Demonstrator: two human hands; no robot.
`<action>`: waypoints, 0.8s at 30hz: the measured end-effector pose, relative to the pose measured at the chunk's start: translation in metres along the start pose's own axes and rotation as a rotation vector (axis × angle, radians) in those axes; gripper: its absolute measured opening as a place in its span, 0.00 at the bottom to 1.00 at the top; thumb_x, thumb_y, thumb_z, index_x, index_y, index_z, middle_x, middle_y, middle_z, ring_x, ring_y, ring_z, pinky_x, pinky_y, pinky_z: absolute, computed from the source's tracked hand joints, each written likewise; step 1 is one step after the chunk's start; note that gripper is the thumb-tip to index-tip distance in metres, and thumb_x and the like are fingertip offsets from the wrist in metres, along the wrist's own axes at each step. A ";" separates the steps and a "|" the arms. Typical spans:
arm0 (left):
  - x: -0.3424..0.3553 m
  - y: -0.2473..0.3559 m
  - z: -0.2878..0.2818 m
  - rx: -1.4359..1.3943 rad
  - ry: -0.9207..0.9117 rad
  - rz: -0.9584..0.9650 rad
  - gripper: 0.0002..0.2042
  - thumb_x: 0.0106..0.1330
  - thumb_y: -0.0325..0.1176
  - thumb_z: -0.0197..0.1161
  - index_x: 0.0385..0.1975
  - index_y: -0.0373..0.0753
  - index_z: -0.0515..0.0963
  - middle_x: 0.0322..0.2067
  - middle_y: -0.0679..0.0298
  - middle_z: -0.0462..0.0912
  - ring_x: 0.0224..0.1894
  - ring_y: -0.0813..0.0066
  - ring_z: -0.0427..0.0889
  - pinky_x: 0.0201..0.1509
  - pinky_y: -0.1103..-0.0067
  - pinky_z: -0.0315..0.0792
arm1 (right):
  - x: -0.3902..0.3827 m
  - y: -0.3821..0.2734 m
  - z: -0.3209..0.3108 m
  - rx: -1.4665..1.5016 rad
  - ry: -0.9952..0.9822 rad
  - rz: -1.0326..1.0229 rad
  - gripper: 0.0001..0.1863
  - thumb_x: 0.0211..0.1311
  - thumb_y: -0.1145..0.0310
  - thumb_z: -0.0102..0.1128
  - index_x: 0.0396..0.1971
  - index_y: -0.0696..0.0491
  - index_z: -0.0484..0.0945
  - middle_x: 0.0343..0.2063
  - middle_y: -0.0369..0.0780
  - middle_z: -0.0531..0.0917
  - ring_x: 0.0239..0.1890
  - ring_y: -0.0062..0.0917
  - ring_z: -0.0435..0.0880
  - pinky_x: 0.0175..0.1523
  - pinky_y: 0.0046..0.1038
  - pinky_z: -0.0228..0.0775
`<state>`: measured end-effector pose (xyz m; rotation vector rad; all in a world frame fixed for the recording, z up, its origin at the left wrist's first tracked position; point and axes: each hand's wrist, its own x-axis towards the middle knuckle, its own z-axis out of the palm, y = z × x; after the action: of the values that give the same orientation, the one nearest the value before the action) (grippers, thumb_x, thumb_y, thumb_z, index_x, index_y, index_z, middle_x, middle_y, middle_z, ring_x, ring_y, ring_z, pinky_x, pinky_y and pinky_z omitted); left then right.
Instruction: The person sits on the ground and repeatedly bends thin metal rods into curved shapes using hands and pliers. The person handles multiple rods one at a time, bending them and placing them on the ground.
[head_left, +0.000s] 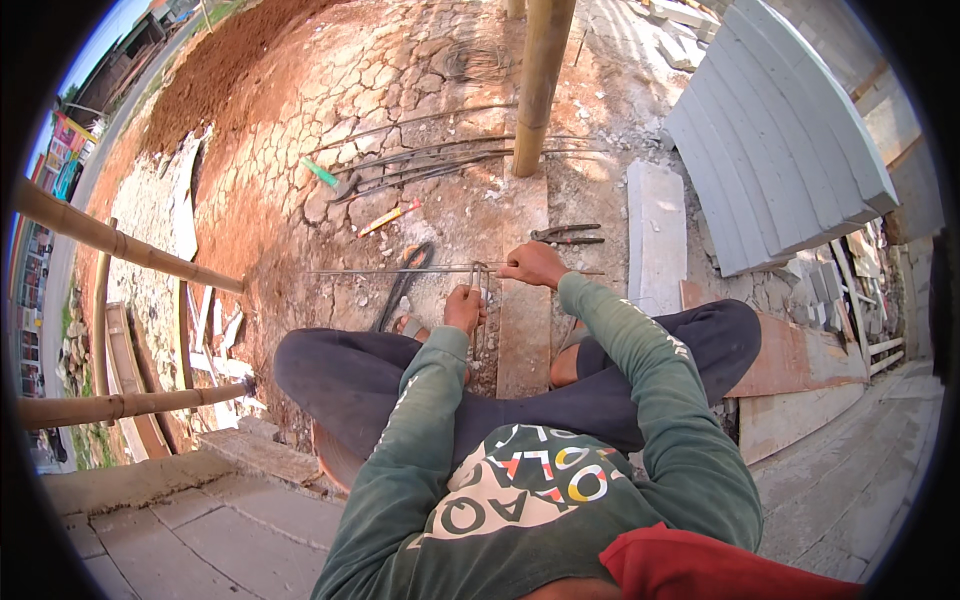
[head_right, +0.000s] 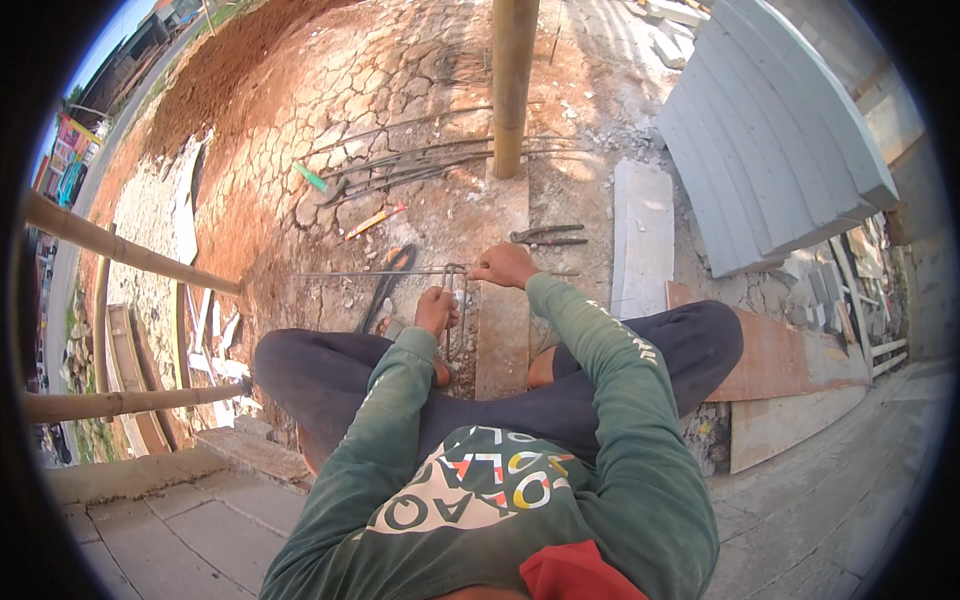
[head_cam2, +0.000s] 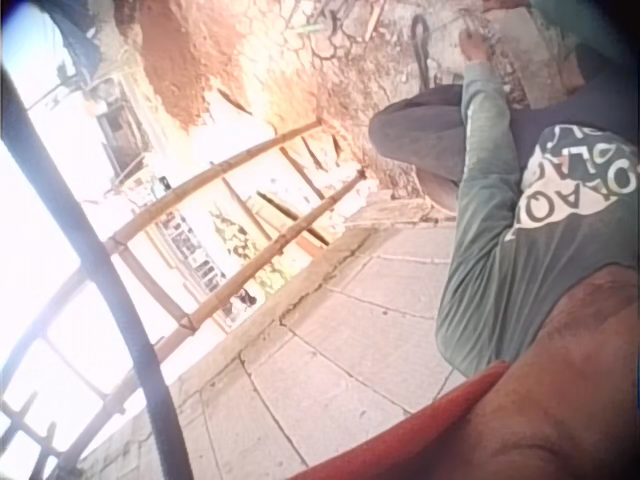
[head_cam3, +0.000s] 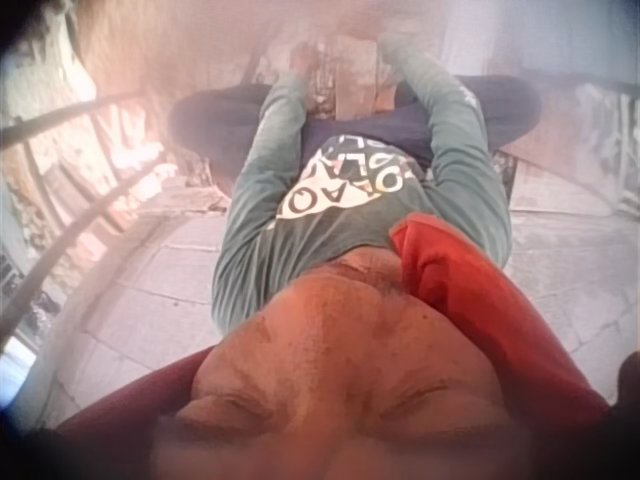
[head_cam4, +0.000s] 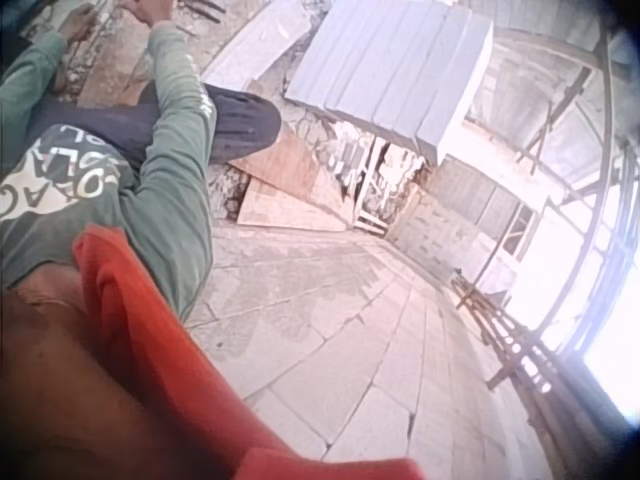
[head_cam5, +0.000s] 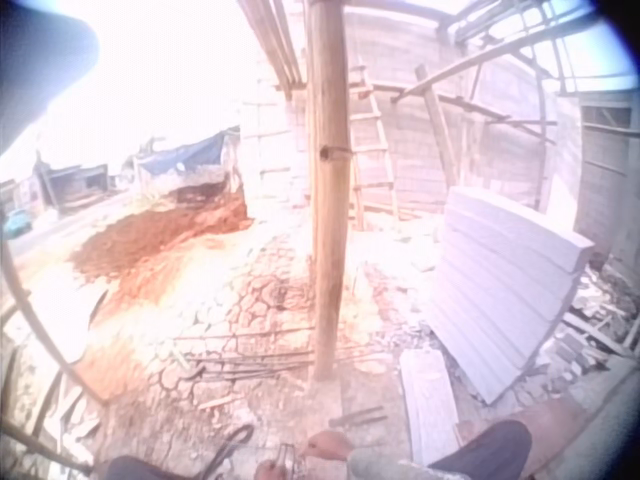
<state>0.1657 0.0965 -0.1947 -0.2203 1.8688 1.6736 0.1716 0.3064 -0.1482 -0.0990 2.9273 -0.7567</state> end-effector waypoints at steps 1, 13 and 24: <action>-0.002 0.001 0.002 -0.013 -0.004 0.018 0.06 0.69 0.32 0.53 0.36 0.37 0.73 0.22 0.67 0.75 0.19 0.78 0.74 0.20 0.80 0.70 | 0.001 0.001 -0.002 0.001 -0.017 0.010 0.27 0.53 0.43 0.62 0.16 0.54 0.80 0.14 0.45 0.77 0.19 0.41 0.76 0.27 0.43 0.64; -0.003 0.009 -0.001 -0.029 -0.008 -0.086 0.13 0.68 0.41 0.56 0.32 0.36 0.76 0.23 0.64 0.78 0.23 0.76 0.80 0.24 0.78 0.76 | 0.006 -0.004 -0.009 0.012 -0.056 0.020 0.25 0.53 0.43 0.61 0.21 0.53 0.84 0.19 0.46 0.81 0.25 0.42 0.81 0.32 0.43 0.70; 0.008 0.009 -0.008 0.188 0.157 0.382 0.12 0.68 0.39 0.58 0.32 0.35 0.75 0.25 0.66 0.77 0.31 0.77 0.76 0.39 0.78 0.71 | 0.011 -0.023 -0.027 0.031 0.083 -0.114 0.23 0.53 0.48 0.65 0.16 0.55 0.81 0.14 0.45 0.78 0.18 0.41 0.76 0.26 0.42 0.64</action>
<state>0.1522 0.0928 -0.1915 0.0921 2.2839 1.7479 0.1578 0.2978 -0.1150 -0.2385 3.0083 -0.8416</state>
